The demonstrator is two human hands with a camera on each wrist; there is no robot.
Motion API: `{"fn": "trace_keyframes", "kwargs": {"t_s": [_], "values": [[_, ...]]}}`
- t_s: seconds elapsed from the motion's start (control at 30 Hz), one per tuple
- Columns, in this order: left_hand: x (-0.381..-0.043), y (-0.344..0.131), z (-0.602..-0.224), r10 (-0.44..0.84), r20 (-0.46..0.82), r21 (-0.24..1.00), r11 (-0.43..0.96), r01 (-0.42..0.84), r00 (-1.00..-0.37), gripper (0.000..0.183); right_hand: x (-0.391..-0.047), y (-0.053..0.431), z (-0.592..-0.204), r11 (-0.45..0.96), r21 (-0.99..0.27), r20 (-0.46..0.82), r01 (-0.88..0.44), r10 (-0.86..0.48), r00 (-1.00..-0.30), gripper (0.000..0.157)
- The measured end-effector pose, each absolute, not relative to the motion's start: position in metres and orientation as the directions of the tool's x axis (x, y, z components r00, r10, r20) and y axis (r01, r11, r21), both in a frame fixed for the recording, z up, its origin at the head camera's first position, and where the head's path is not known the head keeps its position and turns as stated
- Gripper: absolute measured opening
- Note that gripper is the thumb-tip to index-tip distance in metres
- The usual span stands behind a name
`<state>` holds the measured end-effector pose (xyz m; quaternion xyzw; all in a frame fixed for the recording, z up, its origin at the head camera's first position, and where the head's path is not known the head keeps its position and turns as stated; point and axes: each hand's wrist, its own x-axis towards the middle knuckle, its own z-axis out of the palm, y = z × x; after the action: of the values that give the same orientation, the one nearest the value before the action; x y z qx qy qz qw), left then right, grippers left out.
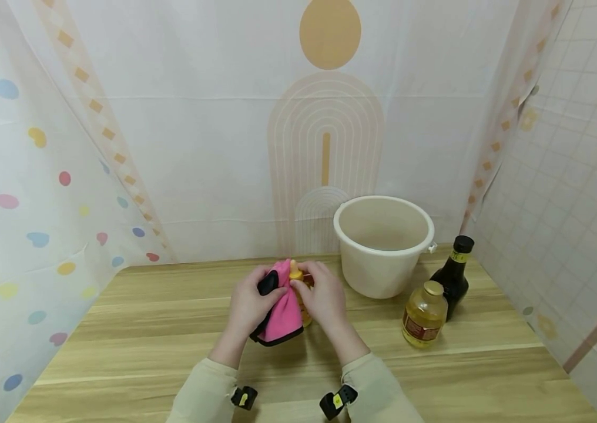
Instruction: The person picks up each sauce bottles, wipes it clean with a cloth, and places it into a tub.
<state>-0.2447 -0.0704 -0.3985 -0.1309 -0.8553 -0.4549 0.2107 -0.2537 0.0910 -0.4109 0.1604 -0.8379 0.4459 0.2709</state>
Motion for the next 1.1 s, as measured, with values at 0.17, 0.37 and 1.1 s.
{"fn": "trace_keyframes", "kwargs": {"t_s": [0.17, 0.37, 1.1], "values": [[-0.245, -0.073, -0.402, 0.037, 0.481, 0.716, 0.56, 0.417, -0.876, 0.028, -0.253, 0.091, -0.41, 0.552, -0.66, 0.597, -0.509, -0.026, -0.802, 0.024], [-0.245, -0.077, -0.407, 0.045, 0.467, 0.71, 0.576, 0.405, -0.883, 0.027, -0.253, 0.091, -0.41, 0.552, -0.654, 0.608, -0.517, -0.023, -0.793, 0.023], [-0.258, -0.085, -0.438, 0.101, 0.234, 0.707, 0.665, 0.241, -0.967, 0.025, -0.253, 0.091, -0.411, 0.582, -0.644, 0.594, -0.496, -0.028, -0.804, 0.024]]}}
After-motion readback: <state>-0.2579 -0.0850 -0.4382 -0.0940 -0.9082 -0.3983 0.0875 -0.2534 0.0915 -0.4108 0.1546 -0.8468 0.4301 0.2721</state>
